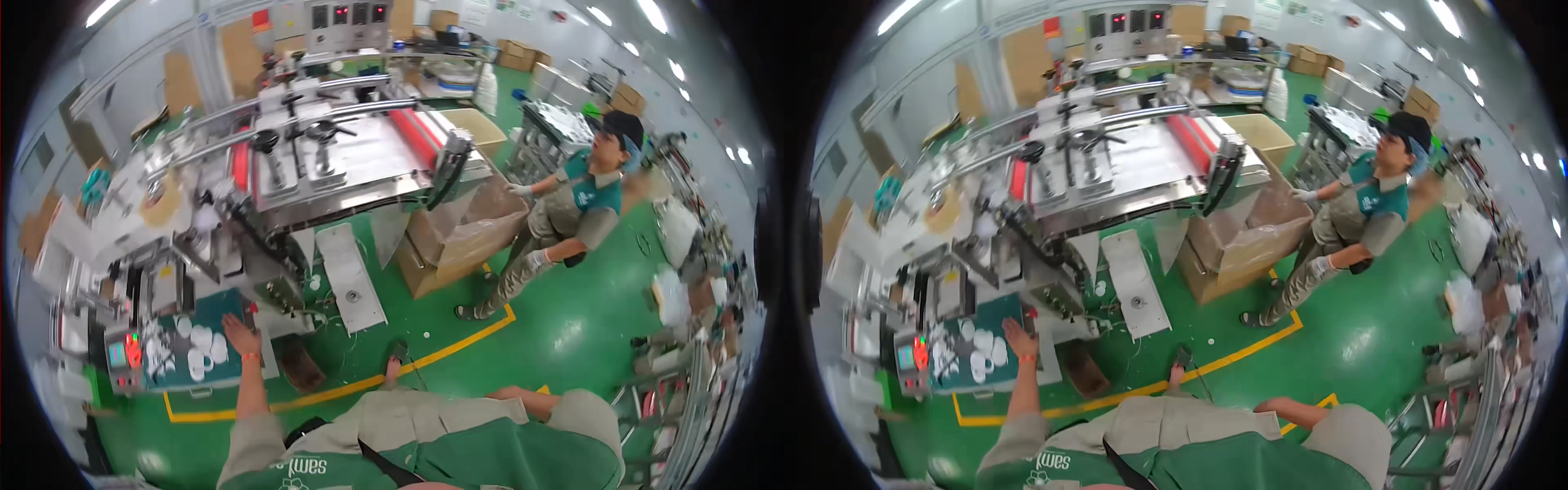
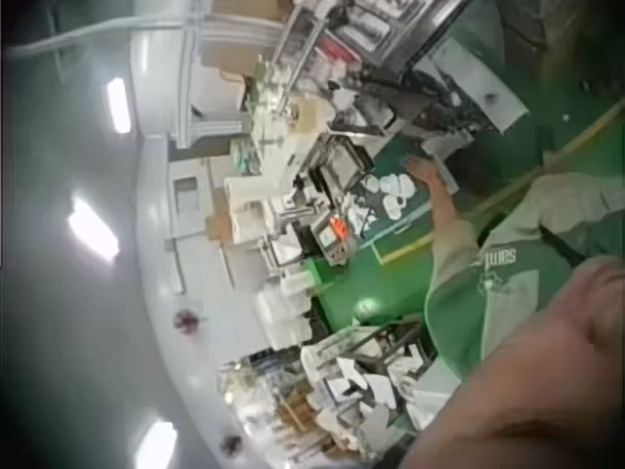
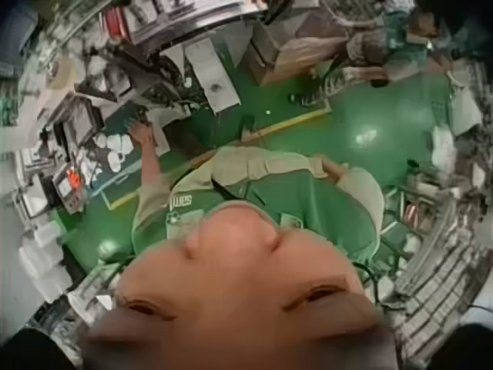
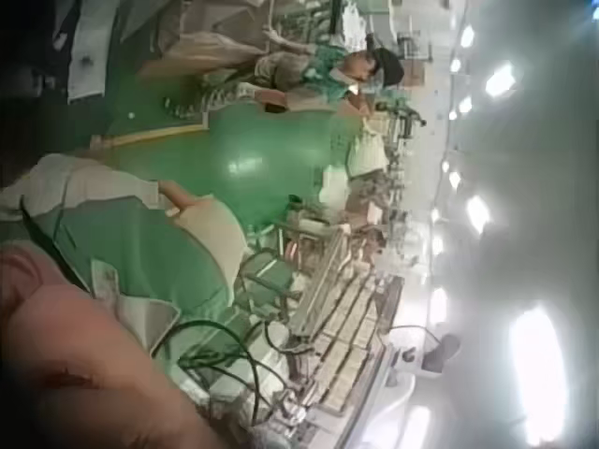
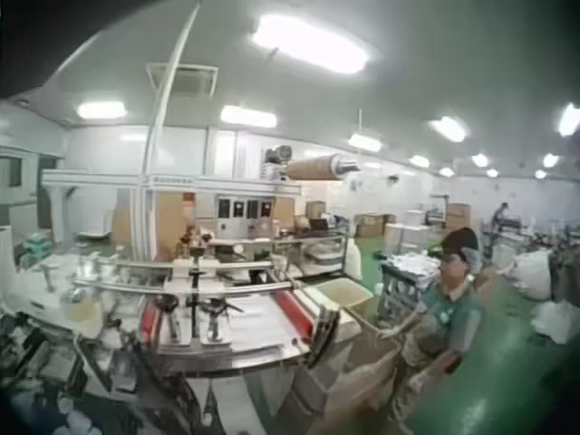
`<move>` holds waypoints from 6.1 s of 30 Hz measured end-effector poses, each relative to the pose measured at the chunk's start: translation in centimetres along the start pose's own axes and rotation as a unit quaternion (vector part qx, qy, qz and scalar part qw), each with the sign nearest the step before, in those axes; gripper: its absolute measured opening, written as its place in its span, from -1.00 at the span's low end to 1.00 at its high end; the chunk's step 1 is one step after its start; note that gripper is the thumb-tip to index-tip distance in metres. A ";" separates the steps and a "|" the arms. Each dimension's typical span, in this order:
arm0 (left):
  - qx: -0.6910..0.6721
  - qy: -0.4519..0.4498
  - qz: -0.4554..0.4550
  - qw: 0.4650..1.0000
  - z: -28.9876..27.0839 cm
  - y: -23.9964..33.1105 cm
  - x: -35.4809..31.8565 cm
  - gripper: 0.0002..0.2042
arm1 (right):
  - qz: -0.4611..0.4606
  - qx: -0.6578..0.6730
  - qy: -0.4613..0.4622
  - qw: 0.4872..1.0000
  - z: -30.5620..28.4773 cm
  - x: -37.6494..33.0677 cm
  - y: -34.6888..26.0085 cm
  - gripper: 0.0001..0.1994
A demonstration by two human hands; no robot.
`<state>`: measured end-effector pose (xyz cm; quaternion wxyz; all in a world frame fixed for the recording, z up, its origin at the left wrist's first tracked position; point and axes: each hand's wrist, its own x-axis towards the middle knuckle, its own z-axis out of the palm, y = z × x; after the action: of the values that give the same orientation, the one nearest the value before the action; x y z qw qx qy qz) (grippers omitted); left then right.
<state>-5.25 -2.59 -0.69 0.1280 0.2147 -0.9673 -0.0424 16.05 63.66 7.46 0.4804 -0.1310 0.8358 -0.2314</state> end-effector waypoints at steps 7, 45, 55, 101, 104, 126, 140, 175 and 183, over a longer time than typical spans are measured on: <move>0.160 0.033 -0.070 0.984 0.2 0.9 1.2 0.01 | 0.036 0.032 0.244 0.969 -6.5 5.1 -6.2 -0.58; 0.056 0.048 -0.038 0.997 -2.1 2.6 0.6 -0.13 | 0.442 -0.002 0.721 0.534 -26.8 3.9 14.9 -0.23; 0.081 0.029 -0.038 0.996 -1.1 2.7 0.6 -0.11 | 0.114 0.029 0.197 0.973 -11.3 19.6 15.4 -0.52; 0.122 0.042 -0.026 0.991 -1.0 2.6 0.7 -0.12 | -0.031 0.212 0.491 0.845 -7.4 19.0 -2.2 -0.73; 0.094 0.028 -0.024 0.995 -1.4 3.4 0.9 -0.14 | -0.086 0.216 0.545 0.806 -13.1 18.2 -3.0 -0.81; 0.120 -0.093 -0.185 0.971 1.5 0.5 1.4 0.05 | -0.328 0.057 0.706 0.626 -67.8 19.3 -6.2 -0.79; 0.130 -0.126 -0.246 0.952 2.1 -0.4 1.3 -0.03 | -0.236 -0.068 0.556 0.794 -81.2 35.1 1.5 -0.44; 0.268 -0.251 -0.164 0.916 0.9 -1.4 -3.4 0.11 | -0.269 -0.054 0.169 0.947 -42.3 10.5 -1.7 -0.75; -0.532 0.029 -0.352 0.769 6.1 10.0 -1.6 -0.61 | -0.437 0.039 0.161 0.884 -34.1 21.6 -13.7 -0.71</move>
<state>-9.54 7.33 -5.59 0.2261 0.4387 -0.6423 -0.5864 -24.36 51.31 13.18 0.1938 -0.4251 0.7503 -0.4677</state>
